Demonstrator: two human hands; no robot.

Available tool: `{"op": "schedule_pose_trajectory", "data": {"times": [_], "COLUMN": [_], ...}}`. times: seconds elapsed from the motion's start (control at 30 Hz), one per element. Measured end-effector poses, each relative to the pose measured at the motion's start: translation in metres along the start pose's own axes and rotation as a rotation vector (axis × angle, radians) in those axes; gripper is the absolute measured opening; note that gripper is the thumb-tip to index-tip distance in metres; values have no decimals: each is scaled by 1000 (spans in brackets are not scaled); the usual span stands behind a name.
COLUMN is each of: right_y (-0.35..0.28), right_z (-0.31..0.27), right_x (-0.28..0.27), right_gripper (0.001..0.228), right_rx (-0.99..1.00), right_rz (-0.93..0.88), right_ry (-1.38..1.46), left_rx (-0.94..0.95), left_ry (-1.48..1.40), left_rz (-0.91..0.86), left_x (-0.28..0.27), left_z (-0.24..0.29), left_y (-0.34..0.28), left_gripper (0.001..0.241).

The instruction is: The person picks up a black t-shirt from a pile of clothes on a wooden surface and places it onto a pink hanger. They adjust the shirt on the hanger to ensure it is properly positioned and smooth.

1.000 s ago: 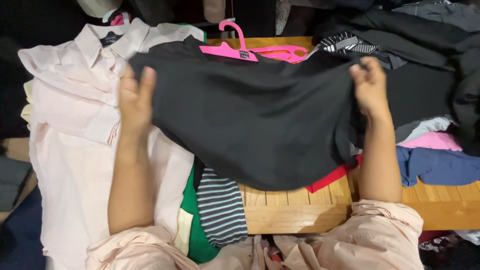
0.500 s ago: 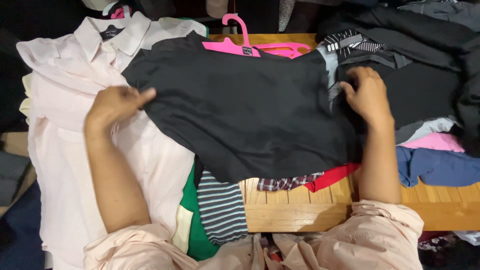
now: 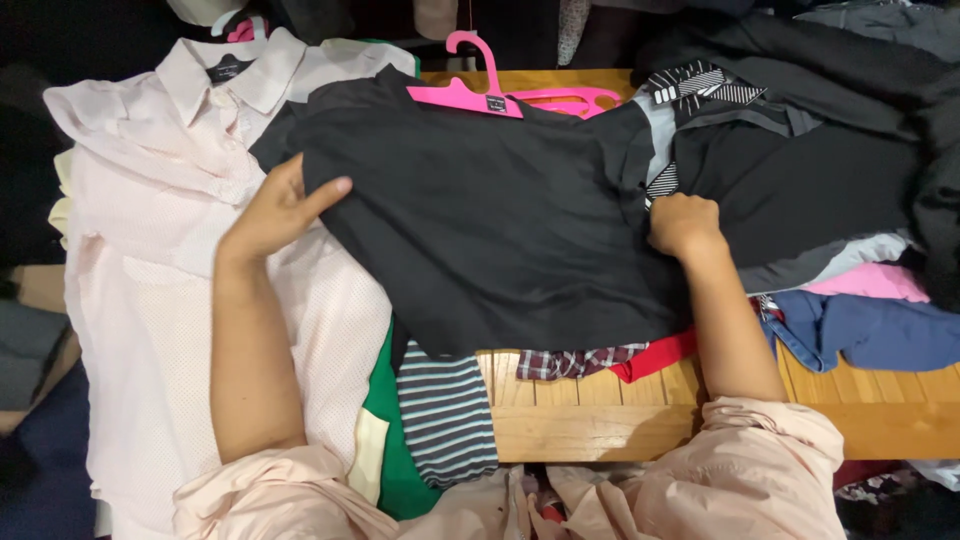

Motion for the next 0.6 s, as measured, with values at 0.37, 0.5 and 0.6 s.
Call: {"op": "schedule_pose_trajectory", "data": {"times": [0.37, 0.5, 0.6], "right_y": [-137, -156, -164], "right_z": [44, 63, 76], "right_x": [-132, -134, -131], "right_gripper": [9, 12, 21], "right_rx": [-541, -479, -376], "right_rz": [931, 1164, 1176], "right_ry": [1039, 1088, 1087], "left_rx": [298, 225, 261], "left_ry": [87, 560, 816], "left_rz": [-1, 265, 467], "left_x": [18, 23, 14], "left_z": [44, 90, 117], "left_y": [-3, -19, -40], "left_gripper": [61, 55, 21]}}
Point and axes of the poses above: each hand's wrist, its own y-axis towards the middle knuckle, its own x-axis out of the palm, z = x × y, the point moved 1 cm from there along y, towards the middle knuckle, and after that the axes turned 5 degrees about -z, right-handed, at the moved point
